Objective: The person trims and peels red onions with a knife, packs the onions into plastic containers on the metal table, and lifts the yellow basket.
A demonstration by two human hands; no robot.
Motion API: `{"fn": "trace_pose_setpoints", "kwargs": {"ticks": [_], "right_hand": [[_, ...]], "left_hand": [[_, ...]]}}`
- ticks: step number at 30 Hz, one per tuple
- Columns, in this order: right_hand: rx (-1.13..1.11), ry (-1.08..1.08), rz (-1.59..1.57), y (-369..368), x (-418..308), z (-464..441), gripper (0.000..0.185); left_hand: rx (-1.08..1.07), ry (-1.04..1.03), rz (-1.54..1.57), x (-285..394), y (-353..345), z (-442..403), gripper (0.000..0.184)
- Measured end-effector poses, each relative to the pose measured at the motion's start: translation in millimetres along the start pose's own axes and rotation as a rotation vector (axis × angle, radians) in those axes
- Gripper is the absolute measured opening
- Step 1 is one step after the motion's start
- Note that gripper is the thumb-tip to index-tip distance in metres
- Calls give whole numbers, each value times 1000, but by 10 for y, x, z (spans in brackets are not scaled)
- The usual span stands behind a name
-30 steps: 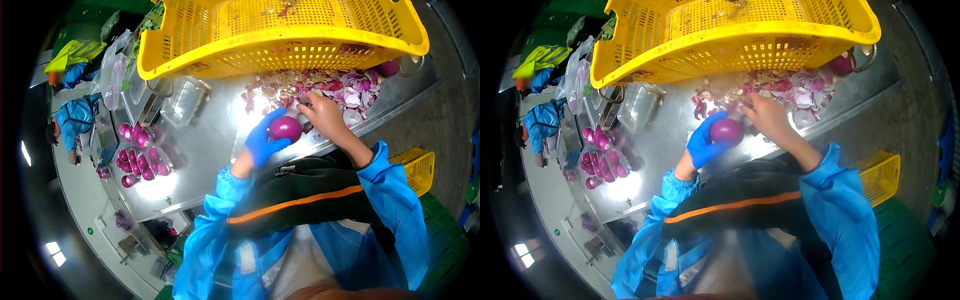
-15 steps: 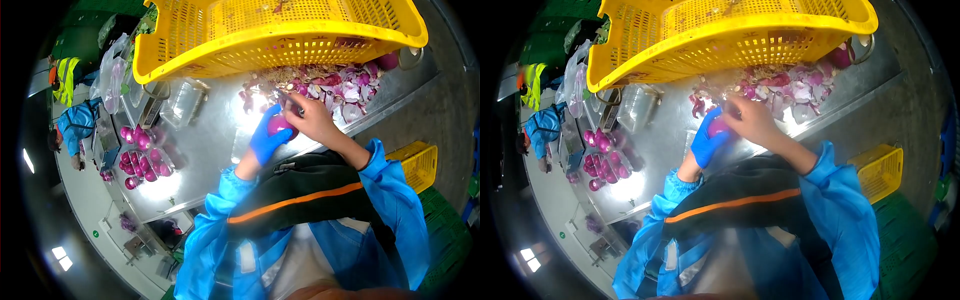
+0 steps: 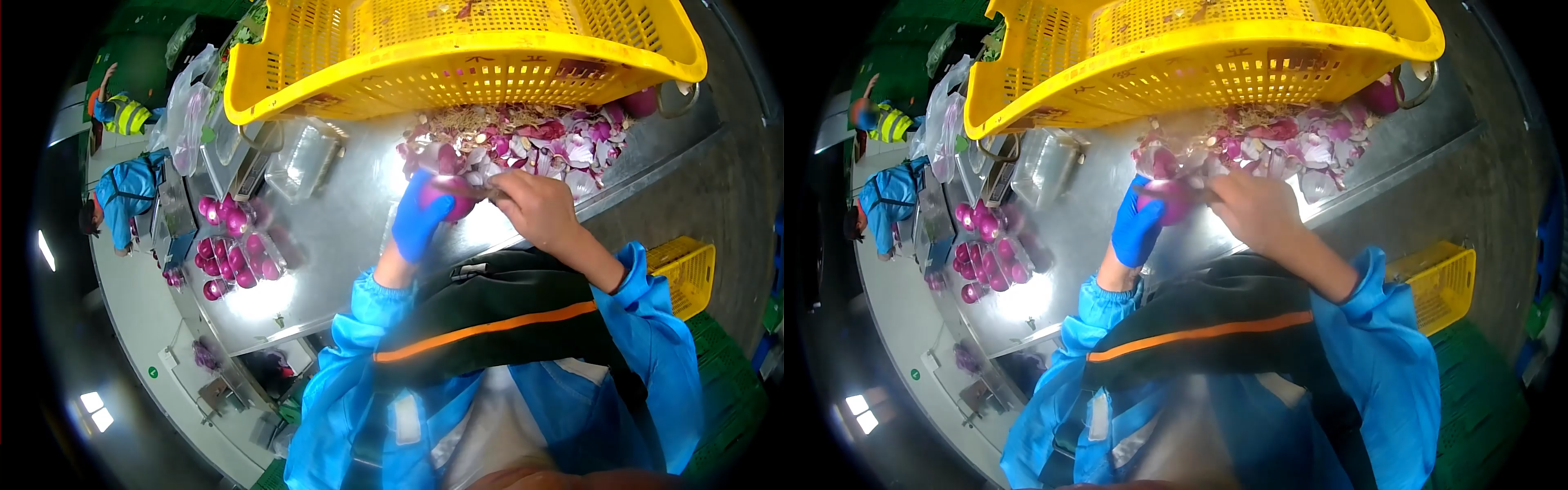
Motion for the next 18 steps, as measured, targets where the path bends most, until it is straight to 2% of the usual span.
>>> {"fn": "trace_pose_setpoints", "kwargs": {"ticks": [3,6,12,15,18], "right_hand": [[-81,24,56,-7,-53,22,20],[-53,28,75,-45,-18,2,20],[12,82,94,-163,38,14,17],[-88,-17,210,-324,335,106,15],[-28,-220,70,-189,553,161,23]], "left_hand": [[43,23,-129,128,-109,69,48],[24,38,-305,213,-145,105,48],[7,101,-299,136,-88,184,57],[-73,9,-101,200,-202,208,65],[-190,-183,-104,401,-307,190,70]]}}
Point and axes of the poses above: each hand's wrist, its own z-axis away from the middle knuckle, its own y-axis out of the back of the hand, x = y × z, the point moved 5 cm from there along -z, towards the middle knuckle, and after that the axes turned 2 degrees about -z, right-handed, at the moved point
